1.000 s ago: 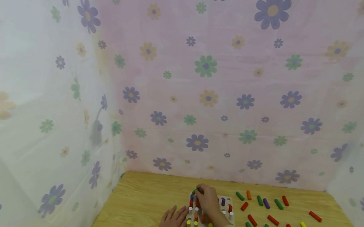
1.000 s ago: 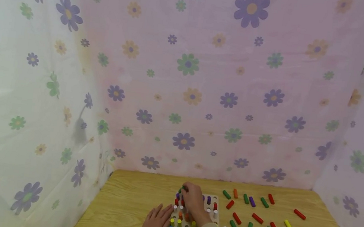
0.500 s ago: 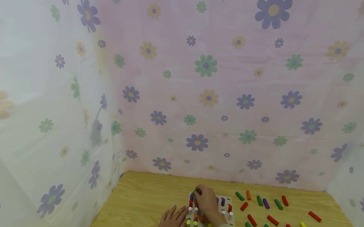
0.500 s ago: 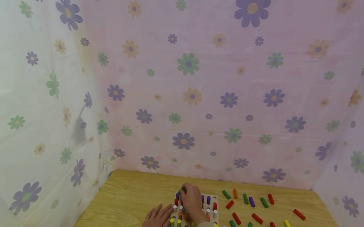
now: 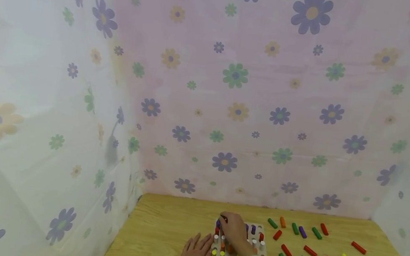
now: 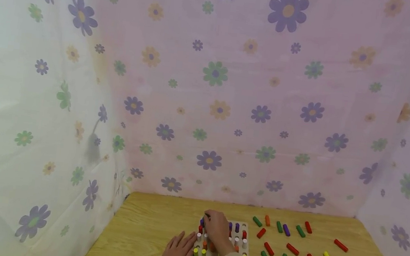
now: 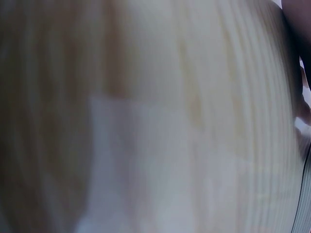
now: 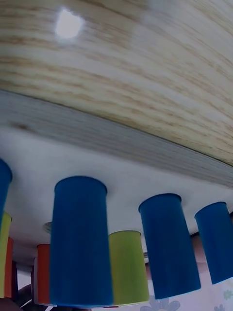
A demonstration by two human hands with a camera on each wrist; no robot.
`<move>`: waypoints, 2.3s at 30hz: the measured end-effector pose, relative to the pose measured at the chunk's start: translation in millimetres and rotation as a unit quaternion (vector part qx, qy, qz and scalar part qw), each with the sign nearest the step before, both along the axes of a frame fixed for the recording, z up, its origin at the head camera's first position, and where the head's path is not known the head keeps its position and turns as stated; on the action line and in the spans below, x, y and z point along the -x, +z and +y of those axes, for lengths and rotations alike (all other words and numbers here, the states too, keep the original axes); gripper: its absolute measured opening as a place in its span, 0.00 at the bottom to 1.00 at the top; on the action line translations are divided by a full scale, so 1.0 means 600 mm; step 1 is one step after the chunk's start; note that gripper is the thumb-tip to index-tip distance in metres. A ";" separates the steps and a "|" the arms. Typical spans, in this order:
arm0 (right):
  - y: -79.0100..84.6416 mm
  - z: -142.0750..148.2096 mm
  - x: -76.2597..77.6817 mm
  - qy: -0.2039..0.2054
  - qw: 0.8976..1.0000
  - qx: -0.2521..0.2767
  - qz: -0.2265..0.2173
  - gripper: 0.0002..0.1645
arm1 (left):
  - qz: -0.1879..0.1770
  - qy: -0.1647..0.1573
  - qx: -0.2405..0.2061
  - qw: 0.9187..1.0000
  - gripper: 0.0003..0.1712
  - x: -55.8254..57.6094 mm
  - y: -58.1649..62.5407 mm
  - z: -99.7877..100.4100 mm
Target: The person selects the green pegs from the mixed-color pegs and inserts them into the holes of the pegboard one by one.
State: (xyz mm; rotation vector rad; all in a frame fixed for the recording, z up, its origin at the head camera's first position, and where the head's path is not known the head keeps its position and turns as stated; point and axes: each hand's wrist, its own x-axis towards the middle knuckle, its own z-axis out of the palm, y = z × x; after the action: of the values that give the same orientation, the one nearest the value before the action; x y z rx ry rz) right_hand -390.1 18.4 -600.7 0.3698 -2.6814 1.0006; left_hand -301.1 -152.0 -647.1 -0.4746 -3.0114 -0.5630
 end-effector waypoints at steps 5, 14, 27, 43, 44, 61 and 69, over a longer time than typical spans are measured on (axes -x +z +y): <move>0.006 0.001 -0.004 0.009 0.999 -0.039 0.006 0.14 | 0.009 -0.003 0.004 1.000 0.33 -0.002 0.007 0.003; 0.008 0.007 -0.011 0.010 0.999 -0.048 0.000 0.15 | 0.012 -0.011 0.000 1.000 0.33 -0.004 0.010 0.009; 0.010 0.020 -0.004 0.049 0.997 -0.024 -0.057 0.23 | 0.004 -0.008 0.012 1.000 0.33 -0.007 0.009 0.011; 0.066 0.054 -0.056 0.097 0.995 -0.011 -0.037 0.19 | -0.021 0.000 0.019 1.000 0.33 -0.007 0.024 0.005; 0.068 0.058 -0.059 0.096 0.995 -0.010 -0.033 0.19 | -0.021 0.000 0.022 1.000 0.33 -0.007 0.023 0.004; 0.086 0.127 -0.082 0.112 0.993 0.012 -0.034 0.18 | -0.018 0.004 0.013 1.000 0.33 -0.004 0.006 -0.003; 0.085 0.158 -0.094 0.088 0.995 0.021 -0.051 0.16 | -0.022 0.007 0.012 1.000 0.32 -0.004 0.005 0.000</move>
State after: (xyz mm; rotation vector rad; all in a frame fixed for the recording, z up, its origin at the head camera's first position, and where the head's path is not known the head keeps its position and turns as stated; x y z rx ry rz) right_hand -333.6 113.2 -549.7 0.5702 -2.7523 1.1527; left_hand -298.9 -152.2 -643.8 -0.4492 -3.0636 -0.5446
